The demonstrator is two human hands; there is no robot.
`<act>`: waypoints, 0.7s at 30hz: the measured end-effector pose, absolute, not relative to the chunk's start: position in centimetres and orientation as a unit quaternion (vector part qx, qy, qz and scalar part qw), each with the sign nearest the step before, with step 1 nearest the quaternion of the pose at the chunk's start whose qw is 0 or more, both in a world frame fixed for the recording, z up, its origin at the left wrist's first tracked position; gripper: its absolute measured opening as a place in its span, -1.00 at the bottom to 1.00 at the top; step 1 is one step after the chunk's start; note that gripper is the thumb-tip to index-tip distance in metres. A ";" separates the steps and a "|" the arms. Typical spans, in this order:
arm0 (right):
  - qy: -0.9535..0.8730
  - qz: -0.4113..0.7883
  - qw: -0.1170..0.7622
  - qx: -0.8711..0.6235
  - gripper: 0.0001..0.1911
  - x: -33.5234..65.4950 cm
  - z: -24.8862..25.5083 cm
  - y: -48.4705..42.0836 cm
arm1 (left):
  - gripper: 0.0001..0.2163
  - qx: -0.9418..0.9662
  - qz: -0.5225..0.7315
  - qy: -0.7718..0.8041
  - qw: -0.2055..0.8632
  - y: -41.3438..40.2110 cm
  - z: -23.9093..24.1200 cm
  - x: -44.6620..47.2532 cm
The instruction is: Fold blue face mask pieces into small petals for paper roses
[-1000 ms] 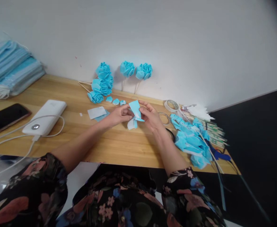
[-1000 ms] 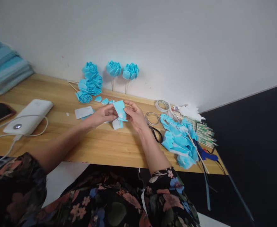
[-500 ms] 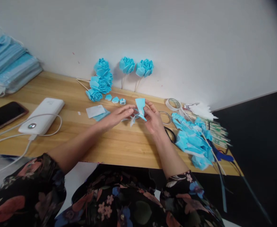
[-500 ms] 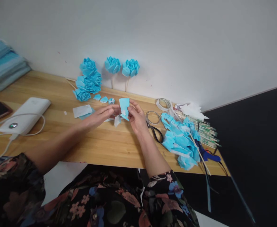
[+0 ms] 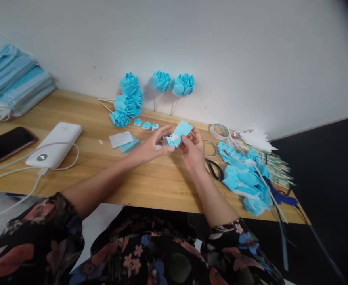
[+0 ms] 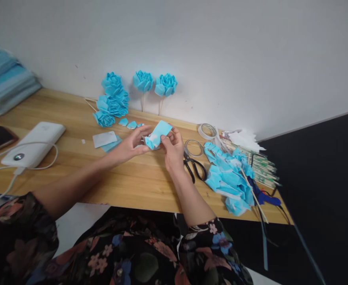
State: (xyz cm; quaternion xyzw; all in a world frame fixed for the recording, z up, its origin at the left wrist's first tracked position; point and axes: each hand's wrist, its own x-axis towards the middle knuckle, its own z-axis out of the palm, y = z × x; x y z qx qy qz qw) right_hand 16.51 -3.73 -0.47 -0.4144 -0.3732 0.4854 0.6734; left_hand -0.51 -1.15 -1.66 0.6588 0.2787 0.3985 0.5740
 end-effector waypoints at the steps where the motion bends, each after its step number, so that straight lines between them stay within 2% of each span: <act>1: -0.385 0.469 0.675 -0.420 -0.56 16.4 -0.5 -3.9 | -0.18 0.662 0.400 0.280 0.569 -1.2 -1.7 -0.5; 5: -0.440 0.408 0.673 -0.432 -0.57 16.0 -0.5 -4.2 | -0.23 0.660 0.408 0.301 0.555 -1.3 -1.7 -0.4; 9: -0.467 0.389 0.663 -0.438 -0.58 16.0 -0.5 -4.2 | -0.36 0.638 0.416 0.316 0.566 -1.1 -1.5 -0.4; 14: -0.445 0.431 0.650 -0.441 -0.58 15.9 -0.1 -4.3 | -0.52 0.607 0.439 0.327 0.576 -1.0 -1.1 -0.5; 21: -0.389 0.469 0.668 -0.428 -0.56 17.0 0.7 -3.8 | -0.62 0.635 0.426 0.388 0.515 -1.1 -0.4 -0.8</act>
